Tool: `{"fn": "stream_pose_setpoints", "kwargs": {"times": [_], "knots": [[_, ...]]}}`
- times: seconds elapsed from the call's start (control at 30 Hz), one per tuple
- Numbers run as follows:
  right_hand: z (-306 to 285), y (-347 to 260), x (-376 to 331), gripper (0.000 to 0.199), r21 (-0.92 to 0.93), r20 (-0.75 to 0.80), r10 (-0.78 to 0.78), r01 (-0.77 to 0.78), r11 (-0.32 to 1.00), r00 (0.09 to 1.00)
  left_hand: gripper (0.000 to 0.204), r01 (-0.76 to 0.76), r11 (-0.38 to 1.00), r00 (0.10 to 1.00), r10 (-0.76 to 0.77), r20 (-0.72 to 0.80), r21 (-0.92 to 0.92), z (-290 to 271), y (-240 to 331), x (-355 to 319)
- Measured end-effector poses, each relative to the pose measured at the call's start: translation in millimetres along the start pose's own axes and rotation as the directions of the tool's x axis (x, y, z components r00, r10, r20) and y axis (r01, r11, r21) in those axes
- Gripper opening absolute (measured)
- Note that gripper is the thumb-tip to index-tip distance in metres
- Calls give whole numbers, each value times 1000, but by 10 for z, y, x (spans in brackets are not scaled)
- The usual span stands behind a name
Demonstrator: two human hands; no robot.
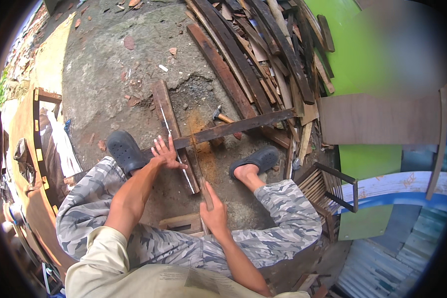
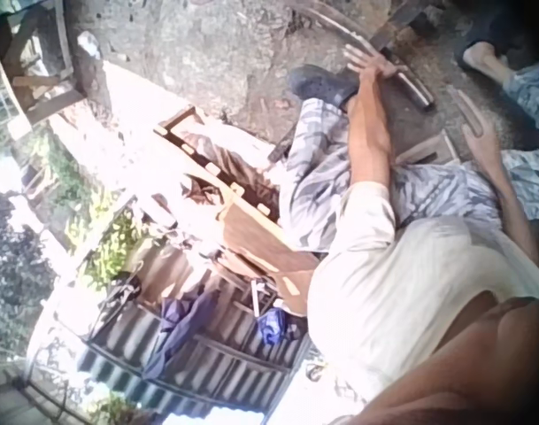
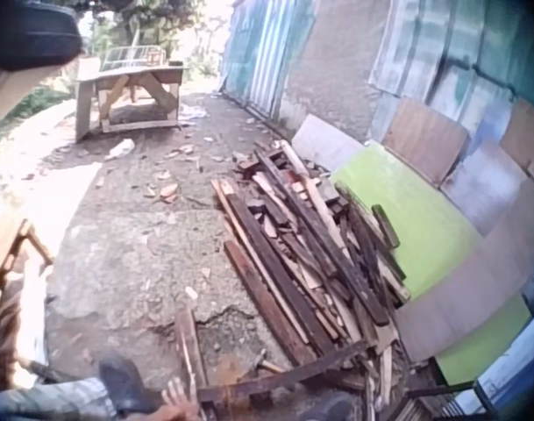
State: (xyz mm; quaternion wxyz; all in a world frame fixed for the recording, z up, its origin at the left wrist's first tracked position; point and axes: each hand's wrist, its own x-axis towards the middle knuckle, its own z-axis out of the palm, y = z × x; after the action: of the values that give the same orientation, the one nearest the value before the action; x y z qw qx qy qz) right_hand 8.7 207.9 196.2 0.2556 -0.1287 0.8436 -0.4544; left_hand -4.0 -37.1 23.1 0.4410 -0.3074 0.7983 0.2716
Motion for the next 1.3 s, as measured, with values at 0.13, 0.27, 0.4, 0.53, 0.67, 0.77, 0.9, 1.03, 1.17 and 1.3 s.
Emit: {"fn": "stream_pose_setpoints", "kwargs": {"times": [0.13,0.27,0.4,0.53,0.67,0.77,0.9,1.03,1.17,1.3], "knots": [[573,360,1249,62,28,-65,-34,36,999,997,162,-38,999,999,38,6,14,-63,88,-17],[463,28,932,62,-24,-15,29,-29,999,999,162,-8,1000,1000,8,-17,18,-8,-6,41],[-199,-415,-255,63,-49,52,78,-76,996,996,161,37,999,999,-37,9,16,7,3,17],[-367,-444,-526,63,-54,87,132,-128,990,987,162,19,1000,1000,-19,3,7,26,1,8],[323,197,578,62,-11,6,-1,1,1000,1000,163,9,1000,1000,-9,2,20,57,19,20],[634,403,1412,62,9,-61,-48,48,999,997,163,-31,999,1000,31,5,26,-94,155,-45],[413,-6,922,60,27,68,122,-124,992,990,163,-10,1000,1000,10,-3,13,-38,-24,10],[-270,-244,-399,63,-34,88,154,-151,988,984,163,-3,1000,1000,3,7,-6,27,-33,52],[-308,-136,-543,64,-40,58,65,-63,997,996,164,12,1000,999,-12,43,6,63,-29,11],[431,364,657,63,23,-4,-37,37,999,999,164,-10,1000,997,8,74,24,-84,35,-26]]}}
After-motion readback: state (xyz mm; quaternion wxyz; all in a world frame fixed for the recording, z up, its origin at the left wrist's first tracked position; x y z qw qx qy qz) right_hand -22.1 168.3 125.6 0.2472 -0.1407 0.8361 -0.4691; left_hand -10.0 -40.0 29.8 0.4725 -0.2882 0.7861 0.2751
